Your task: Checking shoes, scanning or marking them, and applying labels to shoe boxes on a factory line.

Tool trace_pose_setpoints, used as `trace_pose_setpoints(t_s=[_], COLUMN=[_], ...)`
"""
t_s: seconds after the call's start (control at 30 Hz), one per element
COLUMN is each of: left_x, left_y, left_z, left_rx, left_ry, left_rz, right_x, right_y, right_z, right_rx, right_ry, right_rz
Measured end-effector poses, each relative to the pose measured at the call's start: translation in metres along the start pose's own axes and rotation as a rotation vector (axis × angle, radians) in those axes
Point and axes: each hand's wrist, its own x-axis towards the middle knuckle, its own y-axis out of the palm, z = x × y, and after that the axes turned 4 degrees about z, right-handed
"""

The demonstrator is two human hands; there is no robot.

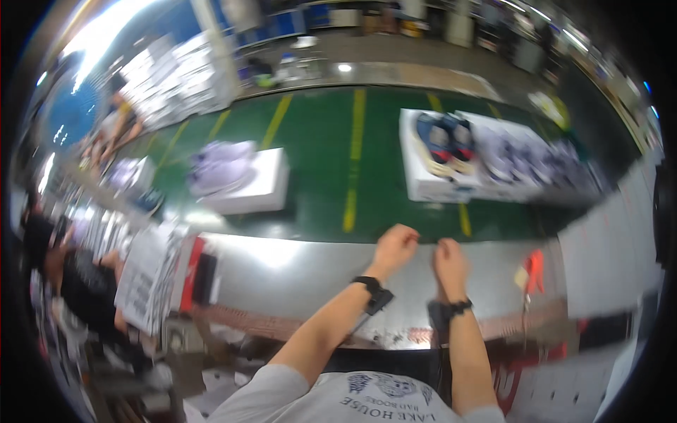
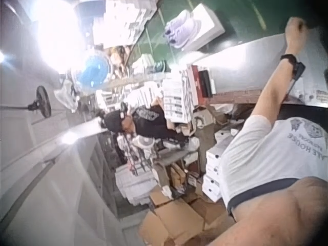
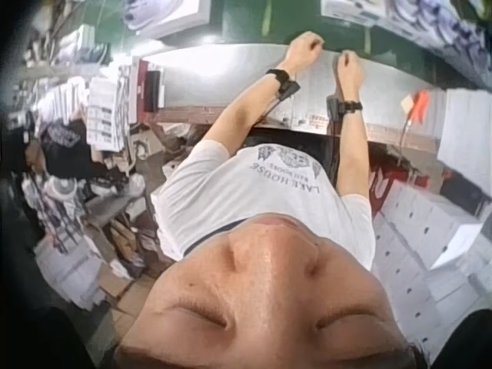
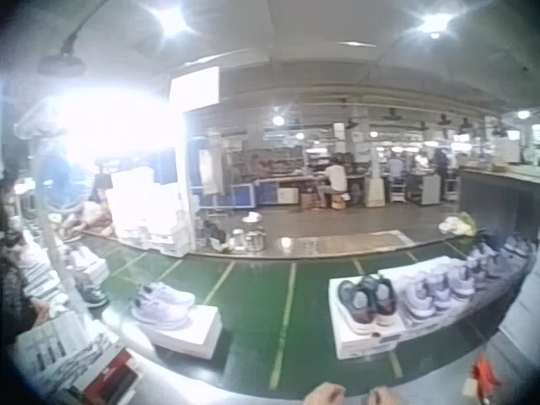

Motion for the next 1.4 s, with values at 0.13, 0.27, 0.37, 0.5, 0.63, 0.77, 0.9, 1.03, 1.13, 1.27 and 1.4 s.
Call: trace_pose_setpoints(t_s=[0.13, 0.27, 0.37, 0.5, 0.63, 0.77, 0.9, 1.03, 1.13, 1.27, 1.4], left_x=[0.005, 0.011, 0.010, 0.014, 0.015, 0.014, 0.015, 0.013, 0.013, 0.014, 0.014], left_y=[0.044, 0.053, 0.047, 0.054, 0.060, 0.058, 0.057, 0.055, 0.056, 0.056, 0.057], left_z=[-0.011, -0.023, -0.027, -0.026, -0.025, -0.026, -0.029, -0.027, -0.024, -0.027, -0.027], left_rx=[0.023, -0.012, -0.063, -0.015, 0.011, 0.008, 0.014, 0.033, 0.029, 0.027, 0.026], left_ry=[0.040, 0.008, -0.045, 0.002, 0.055, 0.034, 0.030, 0.040, 0.029, 0.031, 0.024], left_rz=[0.053, 0.047, 0.060, 0.054, 0.025, 0.031, 0.029, 0.030, 0.059, 0.053, 0.059], right_x=[0.001, 0.017, 0.022, 0.024, 0.025, 0.024, 0.024, 0.021, 0.021, 0.022, 0.022], right_y=[-0.024, -0.028, -0.021, -0.023, -0.025, -0.030, -0.030, -0.032, -0.030, -0.030, -0.028], right_z=[-0.053, -0.075, -0.078, -0.085, -0.086, -0.077, -0.079, -0.069, -0.074, -0.079, -0.079], right_rx=[0.069, 0.016, 0.055, 0.088, 0.065, 0.031, -0.013, -0.024, -0.032, -0.017, 0.004], right_ry=[0.149, 0.040, 0.034, 0.006, -0.001, 0.011, 0.031, 0.049, 0.038, 0.046, 0.025], right_rz=[0.059, 0.081, 0.105, 0.103, 0.079, 0.091, 0.094, 0.097, 0.107, 0.113, 0.094])
